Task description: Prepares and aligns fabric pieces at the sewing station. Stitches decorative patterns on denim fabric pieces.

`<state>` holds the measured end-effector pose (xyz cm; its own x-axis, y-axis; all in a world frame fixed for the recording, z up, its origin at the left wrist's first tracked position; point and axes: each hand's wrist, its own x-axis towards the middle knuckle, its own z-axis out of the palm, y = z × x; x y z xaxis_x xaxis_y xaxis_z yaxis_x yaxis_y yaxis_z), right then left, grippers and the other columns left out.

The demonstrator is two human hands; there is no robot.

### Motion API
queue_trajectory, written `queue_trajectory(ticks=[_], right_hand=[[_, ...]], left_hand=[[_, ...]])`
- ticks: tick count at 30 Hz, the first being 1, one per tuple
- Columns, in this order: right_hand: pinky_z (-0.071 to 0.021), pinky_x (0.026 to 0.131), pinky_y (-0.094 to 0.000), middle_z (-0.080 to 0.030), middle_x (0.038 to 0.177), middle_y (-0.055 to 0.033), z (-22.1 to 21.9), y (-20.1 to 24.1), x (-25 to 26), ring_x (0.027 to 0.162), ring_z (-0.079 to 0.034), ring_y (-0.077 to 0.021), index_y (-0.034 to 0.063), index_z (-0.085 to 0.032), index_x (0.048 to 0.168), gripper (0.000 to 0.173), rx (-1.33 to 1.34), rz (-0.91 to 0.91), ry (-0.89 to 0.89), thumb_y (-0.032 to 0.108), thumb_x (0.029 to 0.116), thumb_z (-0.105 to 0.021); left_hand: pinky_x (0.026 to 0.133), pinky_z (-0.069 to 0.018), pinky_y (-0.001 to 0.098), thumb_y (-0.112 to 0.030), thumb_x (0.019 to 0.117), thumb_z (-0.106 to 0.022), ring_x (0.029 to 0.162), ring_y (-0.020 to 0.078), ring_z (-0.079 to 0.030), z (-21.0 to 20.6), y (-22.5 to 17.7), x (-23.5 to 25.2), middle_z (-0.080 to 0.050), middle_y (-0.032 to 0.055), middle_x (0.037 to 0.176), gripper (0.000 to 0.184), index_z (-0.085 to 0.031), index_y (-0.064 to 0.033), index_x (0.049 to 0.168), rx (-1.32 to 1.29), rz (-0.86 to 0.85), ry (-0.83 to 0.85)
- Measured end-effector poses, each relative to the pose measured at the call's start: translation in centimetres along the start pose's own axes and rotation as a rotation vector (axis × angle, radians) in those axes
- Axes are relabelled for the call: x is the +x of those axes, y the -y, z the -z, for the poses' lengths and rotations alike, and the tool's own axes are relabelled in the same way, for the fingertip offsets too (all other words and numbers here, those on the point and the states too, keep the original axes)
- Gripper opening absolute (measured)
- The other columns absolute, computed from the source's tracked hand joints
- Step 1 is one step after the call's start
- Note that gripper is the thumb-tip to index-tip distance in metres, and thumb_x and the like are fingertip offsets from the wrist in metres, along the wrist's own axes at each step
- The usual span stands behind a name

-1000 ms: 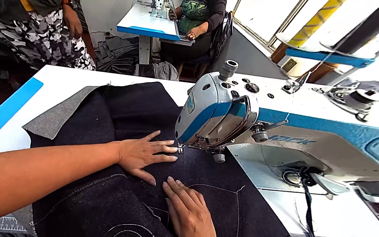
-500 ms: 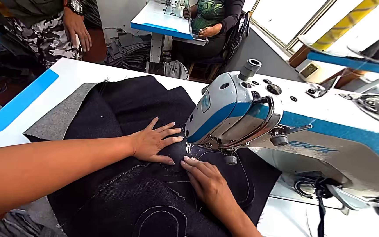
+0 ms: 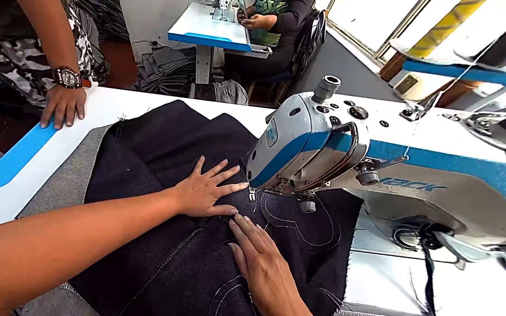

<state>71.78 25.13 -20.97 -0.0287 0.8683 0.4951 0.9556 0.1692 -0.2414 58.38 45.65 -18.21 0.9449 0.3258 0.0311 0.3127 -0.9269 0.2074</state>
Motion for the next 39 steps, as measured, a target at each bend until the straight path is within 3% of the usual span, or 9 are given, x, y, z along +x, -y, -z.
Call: queue_trajectory(ticks=[9, 15, 17, 19, 23, 29, 33, 36, 39], right_hand=[[-0.0516, 0.108, -0.0379, -0.073, 0.127, 0.0014, 2.3, -11.5, 4.1, 0.126, -0.065, -0.0143, 0.0126, -0.078, 0.116, 0.035, 0.226, 0.386, 0.164, 0.023, 0.1028, -0.048], [-0.0579, 0.06, -0.0456, -0.072, 0.078, -0.0048, 8.3, -4.9, 4.5, 0.071, -0.072, -0.0224, 0.0108, -0.079, 0.089, 0.042, 0.056, -0.013, 0.059, 0.038, 0.1023, -0.05], [-0.0614, 0.076, -0.0473, -0.077, 0.099, -0.0069, 7.2, -0.4, 3.5, 0.092, -0.075, -0.0249, 0.01, -0.079, 0.102, 0.043, 0.039, -0.118, 0.043, 0.044, 0.1026, -0.052], [-0.051, 0.106, -0.0519, -0.069, 0.134, -0.0119, 3.7, 2.4, 2.7, 0.129, -0.063, -0.0316, 0.005, -0.073, 0.124, 0.058, 0.004, -0.133, 0.09, 0.053, 0.1029, -0.047], [-0.0538, 0.098, -0.0461, -0.068, 0.132, -0.0186, -1.1, 2.3, 2.0, 0.122, -0.067, -0.0341, -0.0018, -0.071, 0.123, 0.069, -0.247, -0.072, 0.016, 0.053, 0.1058, -0.033], [-0.0558, 0.095, -0.0415, -0.071, 0.128, -0.0137, -0.4, 0.0, 1.1, 0.117, -0.069, -0.028, 0.0019, -0.074, 0.119, 0.06, -0.216, 0.041, -0.02, 0.045, 0.1047, -0.035], [-0.0543, 0.101, -0.0423, -0.071, 0.129, -0.0072, 1.4, -6.7, 1.9, 0.121, -0.067, -0.0229, 0.0072, -0.074, 0.119, 0.044, 0.034, 0.27, 0.07, 0.03, 0.1035, -0.041], [-0.052, 0.104, -0.041, -0.072, 0.13, -0.0038, 2.4, -12.6, 4.4, 0.126, -0.065, -0.0209, 0.009, -0.075, 0.118, 0.043, 0.183, 0.514, 0.162, 0.024, 0.1039, -0.037], [-0.0511, 0.106, -0.041, -0.075, 0.122, -0.0014, 3.9, -12.4, 5.4, 0.122, -0.067, -0.0195, 0.0115, -0.079, 0.11, 0.037, 0.165, 0.447, 0.179, 0.024, 0.102, -0.045]], left_hand=[[0.111, 0.0001, 0.0831, -0.073, 0.0993, -0.029, 0.158, 0.043, -0.004, -0.7, -5.5, -0.6, -0.015, 0.0082, 0.172, 0.08, -0.026, -0.0257, 0.164, 0.007, 0.52, -0.056], [0.111, 0.0009, 0.0823, -0.072, 0.0989, -0.032, 0.157, 0.0457, 0.0, 2.4, -5.7, -1.0, -0.014, 0.0106, 0.172, 0.08, -0.025, -0.0266, 0.164, -0.093, 0.555, 0.133], [0.114, -0.0162, 0.0779, -0.063, 0.1026, -0.041, 0.148, 0.0464, -0.034, 2.8, -4.1, -0.8, -0.054, 0.0154, 0.151, 0.064, -0.06, -0.0171, 0.144, 0.019, 0.379, -0.049], [0.11, -0.0377, 0.0633, -0.045, 0.1042, -0.05, 0.132, 0.0354, -0.057, 1.8, -1.2, 0.0, -0.071, 0.0093, 0.126, 0.044, -0.073, -0.0124, 0.122, 0.151, -0.032, -0.242], [0.124, -0.0226, 0.053, -0.041, 0.1093, -0.034, 0.148, 0.0246, -0.043, 0.2, 2.5, 1.8, -0.053, 0.0093, 0.153, 0.055, -0.051, -0.0075, 0.15, 0.011, -0.466, -0.084], [0.124, -0.0201, 0.0556, -0.044, 0.1091, -0.032, 0.151, 0.0232, -0.037, -0.5, 0.7, 0.1, -0.048, 0.006, 0.158, 0.058, -0.048, -0.0105, 0.153, -0.001, -0.291, -0.101], [0.123, -0.0196, 0.0597, -0.045, 0.1093, -0.033, 0.153, 0.0253, -0.034, -1.8, -3.9, -1.2, -0.043, 0.0056, 0.161, 0.058, -0.046, -0.0102, 0.154, 0.027, 0.085, -0.189], [0.122, -0.0127, 0.067, -0.05, 0.1089, -0.031, 0.156, 0.034, -0.023, -2.6, -7.8, -1.3, -0.032, 0.013, 0.166, 0.068, -0.035, -0.0042, 0.159, 0.038, 0.351, -0.186], [0.12, -0.0065, 0.0712, -0.051, 0.1088, -0.031, 0.157, 0.0411, -0.014, -2.4, -9.3, -1.4, -0.021, 0.0198, 0.169, 0.07, -0.028, -0.0044, 0.161, 0.009, 0.424, -0.116]])
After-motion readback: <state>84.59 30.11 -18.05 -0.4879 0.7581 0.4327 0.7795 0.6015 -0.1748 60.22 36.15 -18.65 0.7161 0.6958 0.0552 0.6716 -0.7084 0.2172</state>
